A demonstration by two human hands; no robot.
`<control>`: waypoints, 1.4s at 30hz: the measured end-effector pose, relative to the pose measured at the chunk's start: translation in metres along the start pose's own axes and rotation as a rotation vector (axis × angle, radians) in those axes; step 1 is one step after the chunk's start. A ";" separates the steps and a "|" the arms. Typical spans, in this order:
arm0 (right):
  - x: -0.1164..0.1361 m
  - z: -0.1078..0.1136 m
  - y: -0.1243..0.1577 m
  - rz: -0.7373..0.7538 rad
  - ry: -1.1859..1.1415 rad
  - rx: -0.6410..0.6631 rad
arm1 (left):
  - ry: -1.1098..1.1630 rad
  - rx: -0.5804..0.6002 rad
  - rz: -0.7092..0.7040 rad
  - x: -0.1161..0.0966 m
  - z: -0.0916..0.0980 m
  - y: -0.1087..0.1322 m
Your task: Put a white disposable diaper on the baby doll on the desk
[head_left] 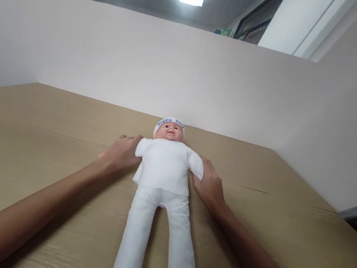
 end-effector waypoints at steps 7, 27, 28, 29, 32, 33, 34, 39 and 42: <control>-0.034 -0.028 -0.031 0.005 0.013 0.153 | -0.077 0.022 -0.010 0.020 -0.037 -0.054; -0.083 0.001 0.022 0.031 -0.064 0.040 | 0.151 -0.102 -0.006 0.106 -0.040 -0.017; -0.085 0.000 0.022 0.034 -0.068 0.034 | 0.158 -0.102 -0.004 0.107 -0.041 -0.019; -0.086 -0.001 0.022 0.038 -0.076 0.030 | 0.168 -0.100 -0.005 0.108 -0.042 -0.020; -0.091 -0.005 0.024 0.049 -0.116 0.045 | 0.191 -0.089 -0.005 0.114 -0.046 -0.019; -0.092 -0.006 0.025 0.041 -0.124 0.047 | 0.195 -0.085 -0.003 0.116 -0.047 -0.018; -0.093 -0.007 0.027 0.021 -0.124 0.044 | 0.198 -0.083 0.003 0.118 -0.049 -0.017; -0.089 -0.004 0.046 -0.142 -0.043 -0.031 | 0.190 -0.109 0.060 0.122 -0.055 -0.001; -0.071 0.004 0.063 -0.203 0.003 -0.031 | 0.182 -0.139 0.127 0.120 -0.054 0.019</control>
Point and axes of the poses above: each hand's wrist, its own y-axis away from the middle knuckle, its own z-axis out of the back of the hand, x = y × z, the point moved 3 cm from there along -y, towards the middle knuckle, and after that the axes turned 11 degrees about z, right-handed, at the moved point
